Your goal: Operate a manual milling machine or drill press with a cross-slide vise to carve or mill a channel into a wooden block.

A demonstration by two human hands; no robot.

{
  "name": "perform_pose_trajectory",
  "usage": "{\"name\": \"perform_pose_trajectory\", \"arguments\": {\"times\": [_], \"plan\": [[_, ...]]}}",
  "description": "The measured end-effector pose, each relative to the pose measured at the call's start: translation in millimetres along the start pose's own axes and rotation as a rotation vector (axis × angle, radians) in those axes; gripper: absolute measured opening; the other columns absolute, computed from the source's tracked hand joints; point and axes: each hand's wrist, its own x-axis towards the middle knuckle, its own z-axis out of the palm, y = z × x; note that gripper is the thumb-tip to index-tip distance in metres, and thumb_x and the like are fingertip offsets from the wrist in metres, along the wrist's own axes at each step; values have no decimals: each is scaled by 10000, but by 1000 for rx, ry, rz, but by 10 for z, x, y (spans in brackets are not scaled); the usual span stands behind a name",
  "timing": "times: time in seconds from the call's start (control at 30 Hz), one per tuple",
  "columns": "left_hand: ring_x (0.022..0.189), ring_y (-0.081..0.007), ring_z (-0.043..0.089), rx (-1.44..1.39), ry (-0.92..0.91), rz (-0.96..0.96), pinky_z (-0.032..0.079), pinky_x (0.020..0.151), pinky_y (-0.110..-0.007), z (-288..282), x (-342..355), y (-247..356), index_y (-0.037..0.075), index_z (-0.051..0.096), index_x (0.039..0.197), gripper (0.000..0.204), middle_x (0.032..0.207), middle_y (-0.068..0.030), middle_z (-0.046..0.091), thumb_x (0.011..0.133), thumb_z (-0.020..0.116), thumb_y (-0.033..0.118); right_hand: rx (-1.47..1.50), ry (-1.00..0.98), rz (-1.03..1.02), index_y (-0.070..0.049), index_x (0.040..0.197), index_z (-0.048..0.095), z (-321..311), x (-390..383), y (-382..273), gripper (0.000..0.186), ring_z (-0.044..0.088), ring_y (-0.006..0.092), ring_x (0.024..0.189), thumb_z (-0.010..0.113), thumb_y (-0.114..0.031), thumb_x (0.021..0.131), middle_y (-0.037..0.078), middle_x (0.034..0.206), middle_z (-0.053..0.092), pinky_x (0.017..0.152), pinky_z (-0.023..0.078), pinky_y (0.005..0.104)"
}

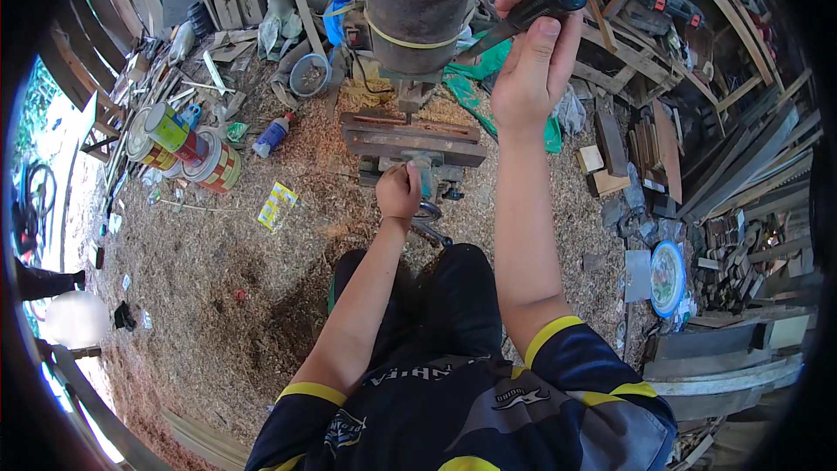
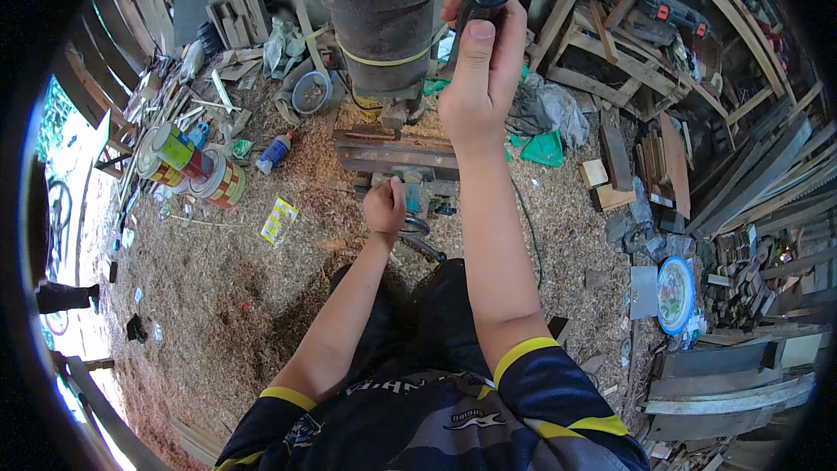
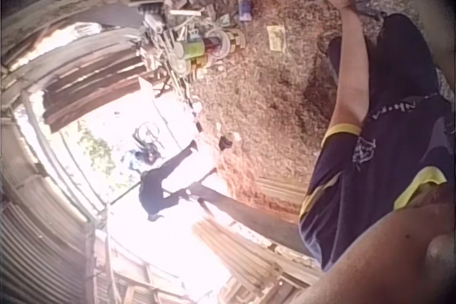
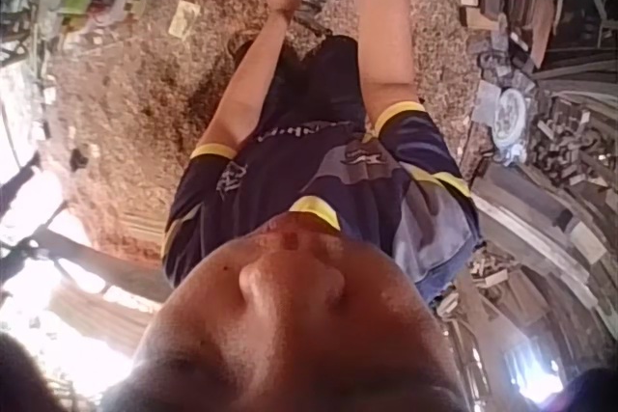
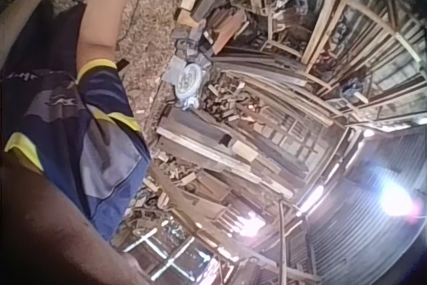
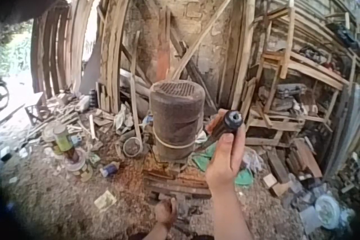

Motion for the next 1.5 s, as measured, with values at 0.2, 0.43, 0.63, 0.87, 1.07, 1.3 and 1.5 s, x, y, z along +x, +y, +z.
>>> {"name": "perform_pose_trajectory", "arguments": {"times": [0.2,0.43,0.63,0.87,1.07,1.3,1.5], "plan": [[679,-449,619,17,25,21,501,635,-551,11,-4,-6,10,596,674,438,682,-210,601,1076,587,184,-26,15,-6,7,1470,529,-3,-11,16,490,625,203,1101,460,-391,1192,117,1228,667,973,477,393],[682,-441,628,7,21,35,510,644,-544,-4,0,11,15,603,668,419,674,-202,602,1061,607,160,-11,32,-13,5,1472,528,8,-14,51,500,625,203,1097,475,-402,1186,116,1224,668,971,476,396],[693,-445,637,20,-1,10,511,649,-550,14,5,-8,20,610,675,413,691,-202,611,1058,607,174,-10,43,-3,9,1494,525,30,-1,-2,513,623,196,1096,487,-398,1183,119,1219,670,976,479,383],[643,-442,581,27,31,76,459,595,-535,18,2,-13,13,561,681,479,653,-220,557,1114,550,216,-2,50,-6,34,1519,520,46,-9,0,530,622,189,1095,493,-372,1180,120,1217,671,994,491,369],[622,-445,575,1,21,50,452,584,-542,10,4,12,25,561,677,472,643,-216,555,1107,562,221,-8,60,-8,36,1520,519,39,-12,8,521,626,192,1089,500,-357,1178,121,1223,672,986,498,372],[630,-452,584,-27,29,52,459,592,-543,7,13,27,16,560,666,476,650,-225,557,1097,563,217,-49,104,-12,24,1455,581,81,7,2,562,603,156,1009,511,-459,1175,70,1144,677,941,493,340],[656,-450,598,-9,3,52,466,614,-548,-1,14,-2,13,574,680,468,673,-222,576,1098,559,224,-66,113,-28,25,1435,596,100,23,45,556,610,153,996,499,-459,1178,61,1132,679,918,503,337]]}}
